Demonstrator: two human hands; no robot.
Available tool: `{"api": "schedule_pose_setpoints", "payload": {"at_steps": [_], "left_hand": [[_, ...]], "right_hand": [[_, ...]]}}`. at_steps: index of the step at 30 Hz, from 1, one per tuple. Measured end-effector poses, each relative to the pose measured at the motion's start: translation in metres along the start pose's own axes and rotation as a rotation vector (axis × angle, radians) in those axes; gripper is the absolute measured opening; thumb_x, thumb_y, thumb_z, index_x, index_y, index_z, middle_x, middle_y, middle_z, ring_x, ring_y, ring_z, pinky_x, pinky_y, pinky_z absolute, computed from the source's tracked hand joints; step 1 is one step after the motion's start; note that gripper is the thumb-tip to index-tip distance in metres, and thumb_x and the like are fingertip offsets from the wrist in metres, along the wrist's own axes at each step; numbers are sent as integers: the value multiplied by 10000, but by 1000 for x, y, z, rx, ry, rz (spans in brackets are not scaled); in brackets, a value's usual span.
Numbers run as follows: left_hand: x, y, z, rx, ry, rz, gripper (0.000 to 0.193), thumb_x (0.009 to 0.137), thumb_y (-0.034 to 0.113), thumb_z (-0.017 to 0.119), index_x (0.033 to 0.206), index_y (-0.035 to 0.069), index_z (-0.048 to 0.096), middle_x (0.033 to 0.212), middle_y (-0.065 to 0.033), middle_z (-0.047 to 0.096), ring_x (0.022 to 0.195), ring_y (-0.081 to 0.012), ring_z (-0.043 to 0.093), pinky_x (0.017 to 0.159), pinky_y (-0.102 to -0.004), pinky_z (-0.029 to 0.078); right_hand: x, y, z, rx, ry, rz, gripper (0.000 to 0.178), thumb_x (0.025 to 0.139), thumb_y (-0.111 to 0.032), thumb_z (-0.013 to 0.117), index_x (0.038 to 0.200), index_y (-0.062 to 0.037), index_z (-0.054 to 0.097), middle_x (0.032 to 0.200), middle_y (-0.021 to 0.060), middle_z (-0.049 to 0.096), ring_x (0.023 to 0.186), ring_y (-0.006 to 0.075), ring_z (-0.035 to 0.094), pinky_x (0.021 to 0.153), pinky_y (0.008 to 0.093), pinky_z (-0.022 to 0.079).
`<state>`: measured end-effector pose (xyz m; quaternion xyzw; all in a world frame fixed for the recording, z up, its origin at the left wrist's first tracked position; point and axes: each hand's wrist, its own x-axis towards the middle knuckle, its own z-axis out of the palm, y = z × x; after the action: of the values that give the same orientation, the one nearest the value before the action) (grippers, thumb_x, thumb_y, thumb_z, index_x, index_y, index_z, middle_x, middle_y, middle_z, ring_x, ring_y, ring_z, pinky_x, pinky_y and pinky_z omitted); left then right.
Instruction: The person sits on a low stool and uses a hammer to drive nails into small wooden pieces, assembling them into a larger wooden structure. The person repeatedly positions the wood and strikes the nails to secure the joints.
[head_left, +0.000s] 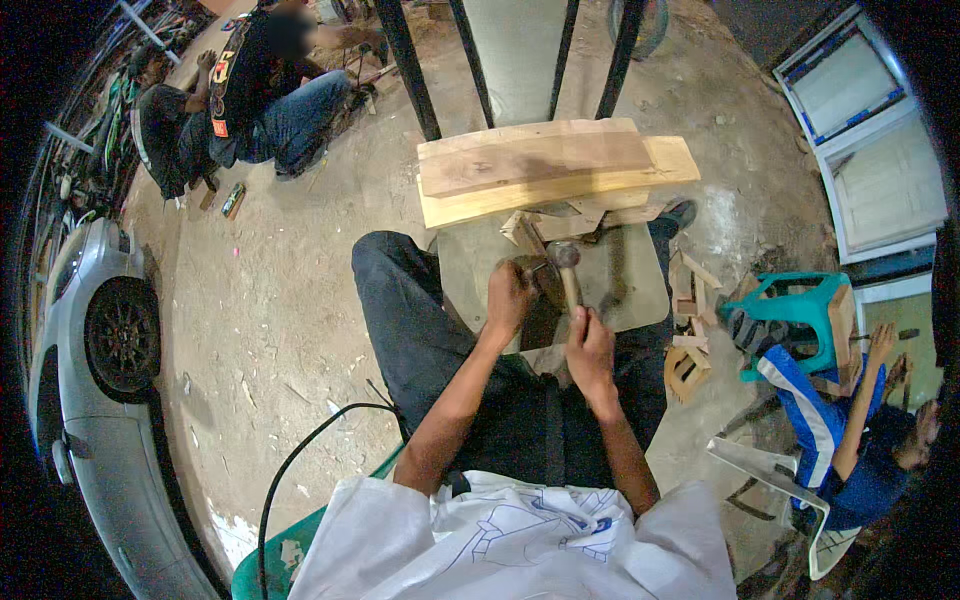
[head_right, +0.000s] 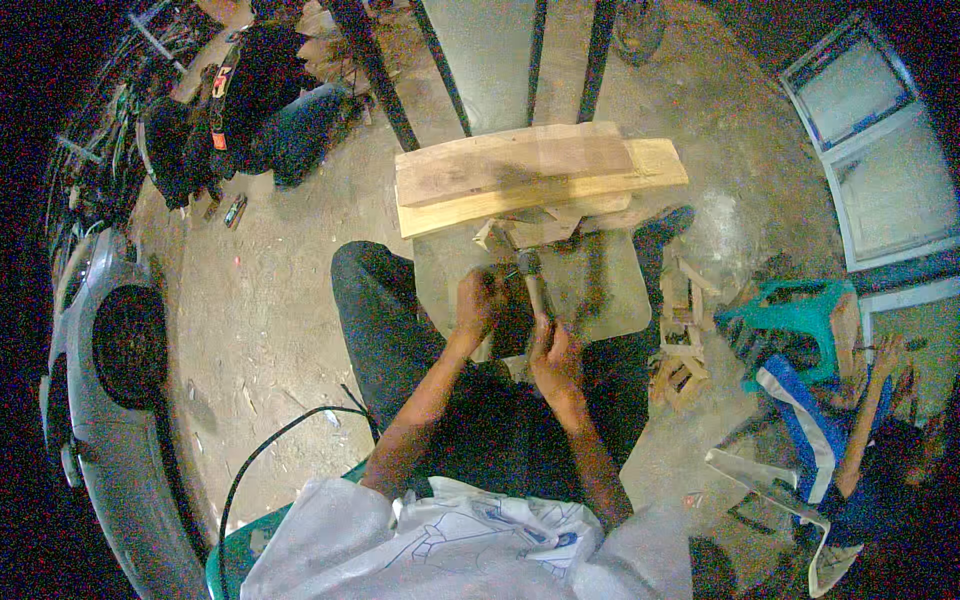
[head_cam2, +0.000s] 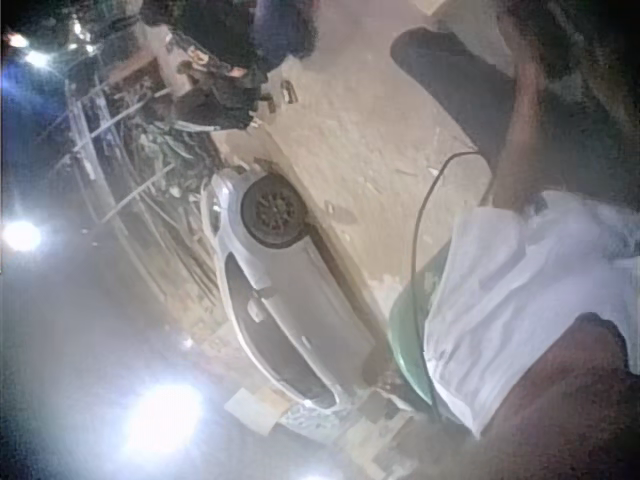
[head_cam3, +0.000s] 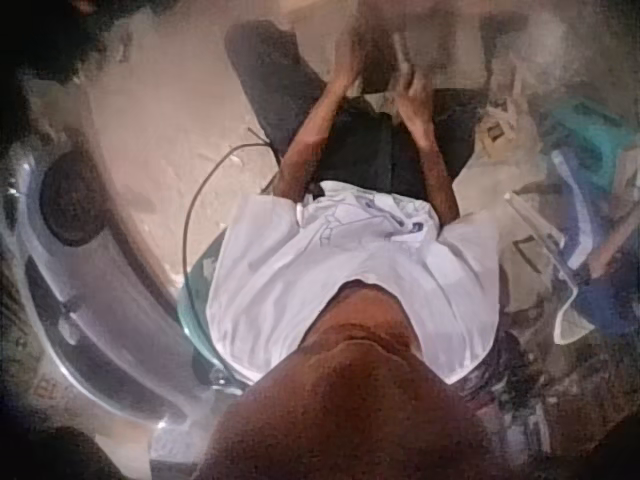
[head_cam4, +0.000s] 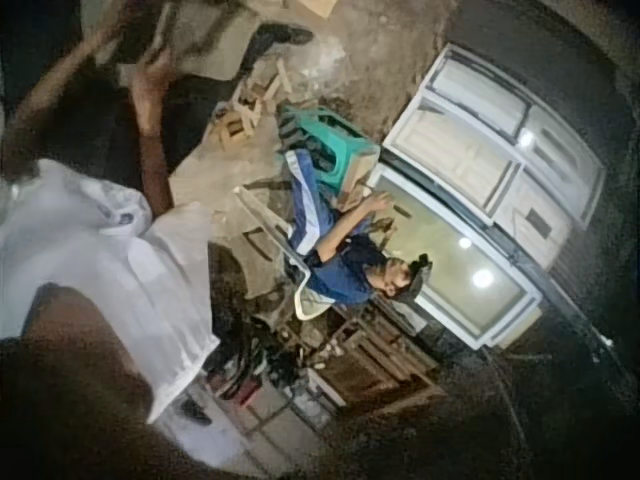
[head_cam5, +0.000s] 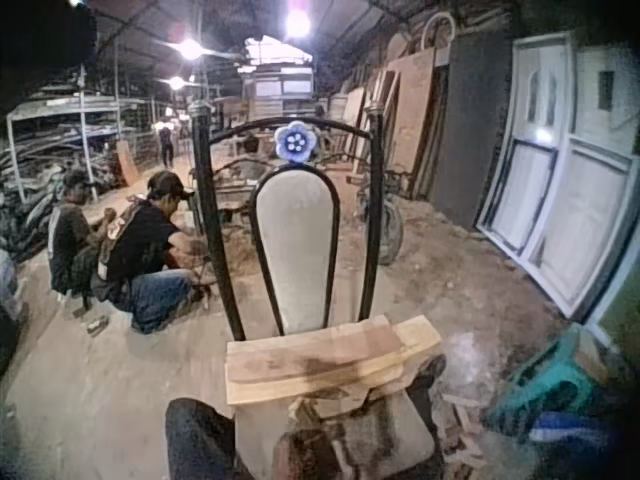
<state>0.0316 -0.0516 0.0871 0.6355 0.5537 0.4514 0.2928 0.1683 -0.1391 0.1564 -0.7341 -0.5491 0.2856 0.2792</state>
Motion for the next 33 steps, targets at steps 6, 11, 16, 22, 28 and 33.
{"api": "schedule_pose_setpoints", "payload": {"at_steps": [6,11,16,22,28,33], "left_hand": [[3,-6,4,12,2,3,132,701,26,609,826,-16,605,710,-191,604,630,-346,568,599,-422,446],[-3,-10,6,0,-26,-81,101,770,7,596,844,-61,586,772,-263,593,743,-460,571,638,-467,449],[4,2,2,104,-69,-137,170,756,79,627,884,-29,603,752,-216,602,706,-385,572,640,-448,451],[2,10,-3,69,-119,-242,199,760,127,639,885,-24,601,766,-203,610,692,-345,571,643,-450,457],[6,12,1,79,-4,-108,76,777,2,566,742,-66,564,672,-265,555,637,-449,547,585,-456,432],[6,22,0,110,-28,-162,73,768,-4,569,789,-74,575,758,-288,576,708,-456,561,623,-466,436]], "right_hand": [[2,2,3,-32,-13,39,463,974,-382,395,1010,37,588,821,283,620,759,489,580,695,510,486],[0,5,2,-21,246,-209,381,984,-283,402,891,52,559,698,271,584,733,477,576,616,508,435],[0,17,15,-75,192,-189,286,966,-226,453,892,26,567,747,250,597,701,465,567,591,503,418],[-8,23,17,54,280,-245,299,967,-230,461,880,37,564,702,250,575,708,463,565,619,490,433],[4,15,24,-111,84,-66,367,978,-287,415,894,38,564,764,246,622,717,447,588,627,472,463],[-6,15,19,3,202,-182,350,974,-281,434,887,31,568,753,252,602,715,460,573,622,499,437]]}}
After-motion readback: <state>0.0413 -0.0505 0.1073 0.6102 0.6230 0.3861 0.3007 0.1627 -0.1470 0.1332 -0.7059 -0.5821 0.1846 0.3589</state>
